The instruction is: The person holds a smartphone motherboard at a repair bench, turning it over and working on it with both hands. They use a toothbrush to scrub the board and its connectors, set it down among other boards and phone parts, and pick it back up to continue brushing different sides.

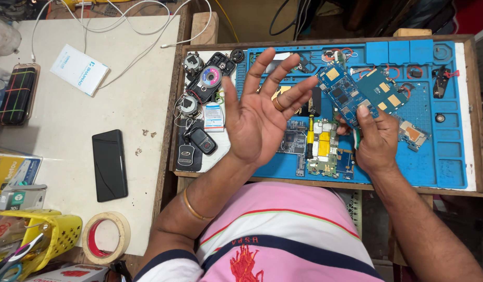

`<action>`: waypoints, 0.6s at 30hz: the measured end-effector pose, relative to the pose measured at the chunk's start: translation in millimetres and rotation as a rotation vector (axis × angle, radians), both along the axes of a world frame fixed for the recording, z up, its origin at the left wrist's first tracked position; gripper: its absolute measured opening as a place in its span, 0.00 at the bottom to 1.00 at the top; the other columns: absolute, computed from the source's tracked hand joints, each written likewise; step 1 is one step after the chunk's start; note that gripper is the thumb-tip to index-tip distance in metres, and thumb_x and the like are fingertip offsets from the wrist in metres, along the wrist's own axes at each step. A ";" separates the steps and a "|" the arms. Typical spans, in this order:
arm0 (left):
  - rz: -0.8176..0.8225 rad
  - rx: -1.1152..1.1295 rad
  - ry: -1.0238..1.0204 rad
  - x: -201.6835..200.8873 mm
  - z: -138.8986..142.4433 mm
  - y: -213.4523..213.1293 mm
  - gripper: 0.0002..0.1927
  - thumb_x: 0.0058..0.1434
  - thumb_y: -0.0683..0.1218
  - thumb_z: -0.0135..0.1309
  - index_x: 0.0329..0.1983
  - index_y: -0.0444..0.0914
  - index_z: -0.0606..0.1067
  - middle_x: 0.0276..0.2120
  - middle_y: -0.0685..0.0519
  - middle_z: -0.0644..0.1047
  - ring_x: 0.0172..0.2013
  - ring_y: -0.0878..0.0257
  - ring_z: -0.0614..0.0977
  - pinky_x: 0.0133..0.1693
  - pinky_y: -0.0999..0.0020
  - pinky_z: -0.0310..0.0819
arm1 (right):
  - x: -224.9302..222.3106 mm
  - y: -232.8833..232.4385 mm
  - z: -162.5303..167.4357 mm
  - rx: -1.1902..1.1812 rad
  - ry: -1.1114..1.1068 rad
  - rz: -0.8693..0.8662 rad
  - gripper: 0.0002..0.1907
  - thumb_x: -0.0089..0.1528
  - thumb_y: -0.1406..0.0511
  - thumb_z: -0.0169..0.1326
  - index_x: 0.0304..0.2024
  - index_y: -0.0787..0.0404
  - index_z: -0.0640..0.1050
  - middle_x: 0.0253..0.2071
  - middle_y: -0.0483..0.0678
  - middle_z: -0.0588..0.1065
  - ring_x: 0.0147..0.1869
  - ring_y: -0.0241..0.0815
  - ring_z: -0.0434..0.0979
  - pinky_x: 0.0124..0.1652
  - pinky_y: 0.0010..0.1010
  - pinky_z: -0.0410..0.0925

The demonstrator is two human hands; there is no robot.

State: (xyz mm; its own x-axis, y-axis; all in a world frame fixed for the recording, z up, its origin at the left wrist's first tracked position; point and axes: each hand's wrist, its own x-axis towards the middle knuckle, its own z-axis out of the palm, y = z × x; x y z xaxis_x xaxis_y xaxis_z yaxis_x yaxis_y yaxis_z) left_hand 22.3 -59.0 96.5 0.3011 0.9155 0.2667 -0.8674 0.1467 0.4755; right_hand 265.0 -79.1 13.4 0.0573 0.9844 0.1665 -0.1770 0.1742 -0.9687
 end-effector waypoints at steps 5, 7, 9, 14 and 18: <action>-0.078 0.018 -0.099 -10.0 39.1 -25.0 0.46 0.68 0.78 0.26 0.81 0.50 0.48 0.78 0.44 0.51 0.73 0.41 0.61 0.76 0.50 0.51 | -6.4 1.1 11.2 0.001 -0.007 0.009 0.17 0.77 0.58 0.48 0.50 0.67 0.78 0.43 0.53 0.79 0.39 0.37 0.78 0.41 0.29 0.73; -0.089 -0.026 -0.148 -8.5 48.6 -30.9 0.49 0.63 0.79 0.25 0.82 0.52 0.45 0.79 0.45 0.47 0.76 0.42 0.54 0.76 0.50 0.47 | -6.1 -0.5 14.1 0.001 0.002 0.013 0.17 0.76 0.58 0.48 0.50 0.66 0.78 0.43 0.53 0.79 0.39 0.37 0.78 0.40 0.29 0.73; -0.106 -0.058 -0.219 -4.3 55.4 -34.4 0.51 0.61 0.81 0.25 0.82 0.53 0.43 0.81 0.46 0.44 0.78 0.41 0.49 0.76 0.44 0.47 | -2.9 -3.4 15.1 0.012 -0.003 0.014 0.17 0.76 0.58 0.48 0.50 0.66 0.78 0.43 0.53 0.79 0.39 0.37 0.78 0.40 0.29 0.74; -0.110 -0.058 -0.252 -0.7 81.0 -41.1 0.54 0.57 0.83 0.25 0.82 0.56 0.39 0.82 0.48 0.38 0.80 0.41 0.44 0.71 0.26 0.47 | 1.2 -7.6 20.3 0.018 -0.002 0.019 0.16 0.76 0.59 0.48 0.50 0.67 0.78 0.42 0.52 0.79 0.39 0.37 0.78 0.40 0.29 0.73; -0.200 -0.046 -0.308 -0.7 116.7 -54.1 0.55 0.54 0.85 0.27 0.80 0.61 0.37 0.81 0.51 0.37 0.79 0.41 0.43 0.65 0.19 0.49 | 3.3 5.3 29.1 -0.007 -0.017 -0.003 0.16 0.77 0.59 0.49 0.49 0.67 0.78 0.42 0.52 0.79 0.39 0.38 0.77 0.41 0.30 0.73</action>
